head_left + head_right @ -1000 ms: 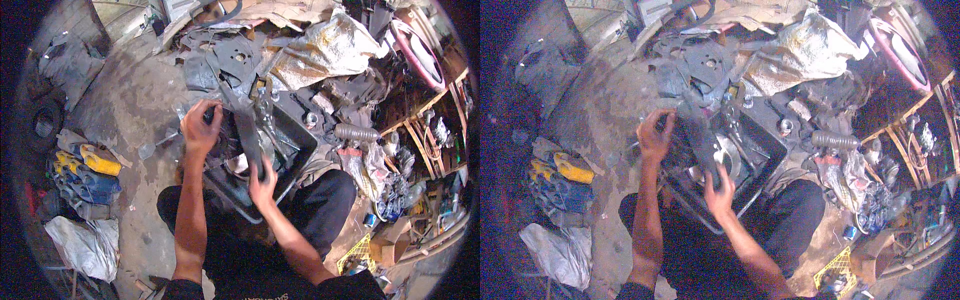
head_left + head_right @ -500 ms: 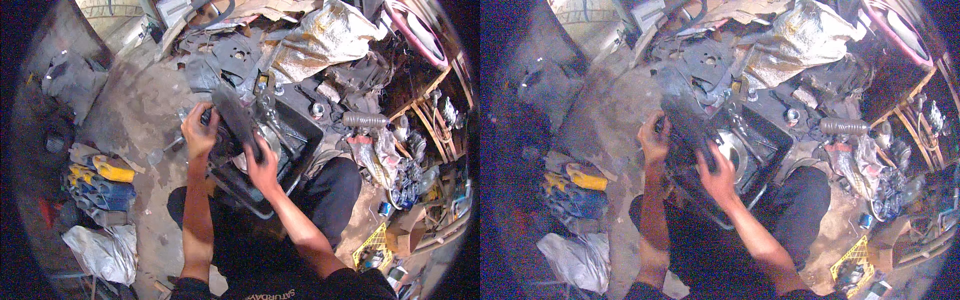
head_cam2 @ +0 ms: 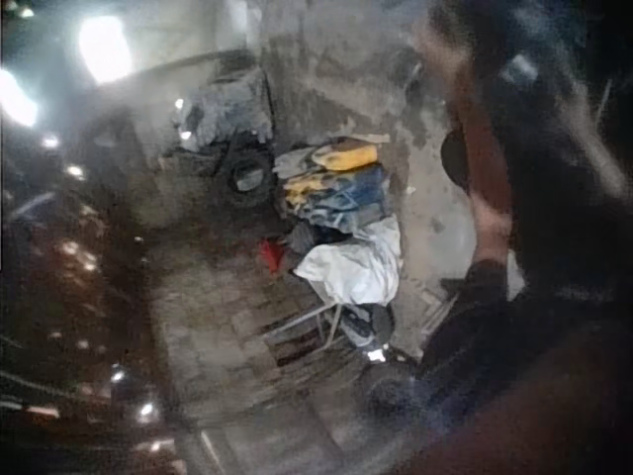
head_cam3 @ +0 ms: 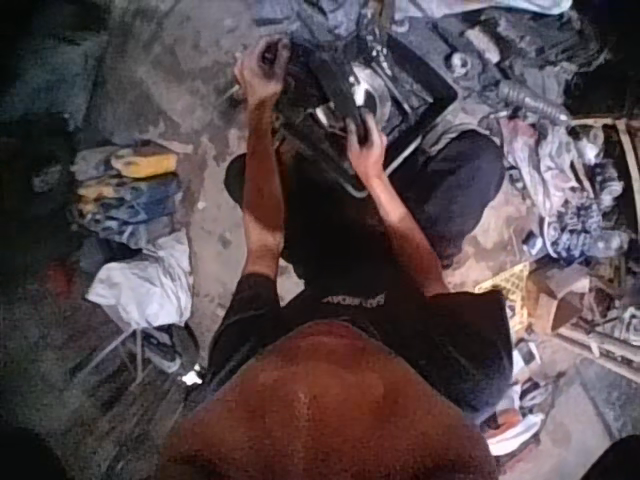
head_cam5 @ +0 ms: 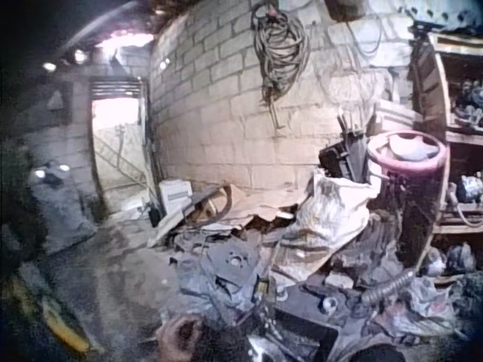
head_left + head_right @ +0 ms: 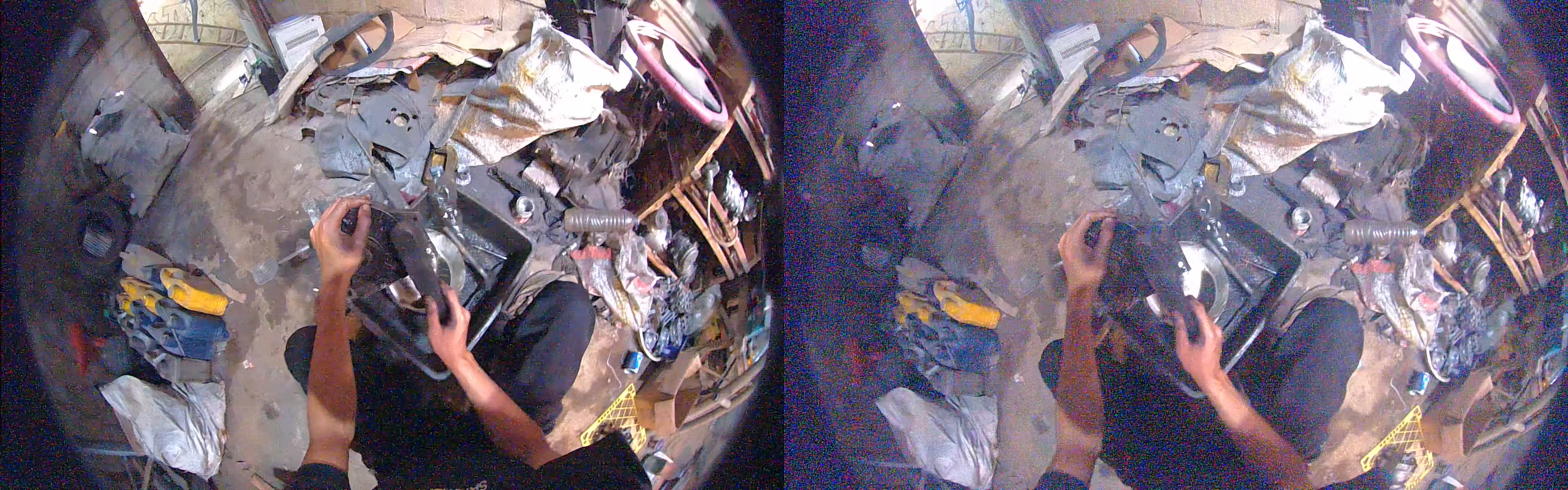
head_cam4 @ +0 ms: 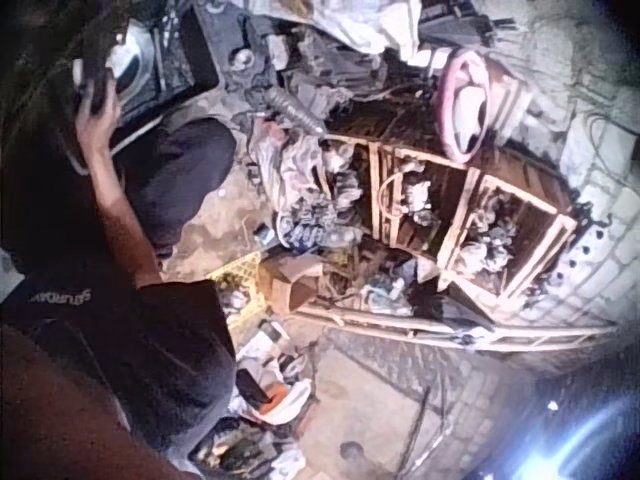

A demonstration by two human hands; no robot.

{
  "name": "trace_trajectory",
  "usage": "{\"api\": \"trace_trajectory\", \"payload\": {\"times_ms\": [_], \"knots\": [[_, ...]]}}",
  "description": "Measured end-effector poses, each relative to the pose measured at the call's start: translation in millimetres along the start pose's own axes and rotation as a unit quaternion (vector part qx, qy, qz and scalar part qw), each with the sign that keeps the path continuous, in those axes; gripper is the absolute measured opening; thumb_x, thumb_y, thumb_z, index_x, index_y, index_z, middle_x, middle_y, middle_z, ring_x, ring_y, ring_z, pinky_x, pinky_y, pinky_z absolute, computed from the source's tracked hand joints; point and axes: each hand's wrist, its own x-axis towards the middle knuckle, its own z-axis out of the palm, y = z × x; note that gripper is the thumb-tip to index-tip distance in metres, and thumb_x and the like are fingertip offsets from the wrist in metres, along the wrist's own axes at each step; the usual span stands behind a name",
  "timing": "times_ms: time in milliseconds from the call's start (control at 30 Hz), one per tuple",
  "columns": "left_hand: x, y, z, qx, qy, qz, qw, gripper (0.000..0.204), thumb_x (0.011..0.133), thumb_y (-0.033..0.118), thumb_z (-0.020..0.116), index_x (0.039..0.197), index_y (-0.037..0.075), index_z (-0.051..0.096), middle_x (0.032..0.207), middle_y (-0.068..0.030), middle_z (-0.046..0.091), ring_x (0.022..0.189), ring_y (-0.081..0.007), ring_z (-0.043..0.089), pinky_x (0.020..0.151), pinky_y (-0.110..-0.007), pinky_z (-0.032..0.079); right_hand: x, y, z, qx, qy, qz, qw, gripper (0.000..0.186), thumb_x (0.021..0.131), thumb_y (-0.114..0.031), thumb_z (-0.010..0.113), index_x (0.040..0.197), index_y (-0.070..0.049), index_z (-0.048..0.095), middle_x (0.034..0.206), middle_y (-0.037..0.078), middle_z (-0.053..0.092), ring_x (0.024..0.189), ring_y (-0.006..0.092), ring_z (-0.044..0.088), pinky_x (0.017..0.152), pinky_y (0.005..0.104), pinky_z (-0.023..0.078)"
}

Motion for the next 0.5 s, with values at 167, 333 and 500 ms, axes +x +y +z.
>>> {"api": "trace_trajectory", "payload": {"times_ms": [167, 333, 500], "knots": [[-6.4, 1.8, 6.1, 0.024, 0.02, -0.024, 0.999, 0.011, 0.08, 0.005, 0.069, 0.091, 0.004, 0.066, 0.091, -0.0119, 0.069, 0.084, -0.0294, 0.068, 0.077, -0.033, 0.051, 76.9, -64.1, 18.7, -0.06, 0.018, -0.059, 0.996, 0.035, 0.086, -0.015, 0.069, 0.115, 0.004, 0.061, 0.11, 0.022, 0.066, 0.101, 0.0354, 0.066, 0.085, 0.0375, 0.052], [-1.6, 2.7, -3.5, 0.045, -0.044, -0.037, 0.997, 0.014, 0.085, 0.011, 0.066, 0.099, 0.009, 0.067, 0.102, -0.0096, 0.068, 0.097, -0.0262, 0.067, 0.082, -0.034, 0.051, 11.0, -17.7, 1.0, 0.001, 0.009, 0.008, 1.0, 0.035, 0.087, -0.007, 0.066, 0.119, 0.004, 0.059, 0.108, 0.025, 0.066, 0.102, 0.031, 0.067, 0.087, 0.0381, 0.051], [-1.2, 5.2, 1.1, 0.075, -0.001, -0.021, 0.997, 0.012, 0.083, 0.012, 0.067, 0.094, 0.007, 0.064, 0.094, -0.0094, 0.065, 0.087, -0.0309, 0.065, 0.074, -0.037, 0.051, 70.8, -56.8, 8.8, -0.062, 0.0, -0.028, 0.998, 0.035, 0.086, -0.012, 0.067, 0.116, 0.005, 0.06, 0.106, 0.025, 0.067, 0.1, 0.0345, 0.067, 0.087, 0.0396, 0.051]]}}
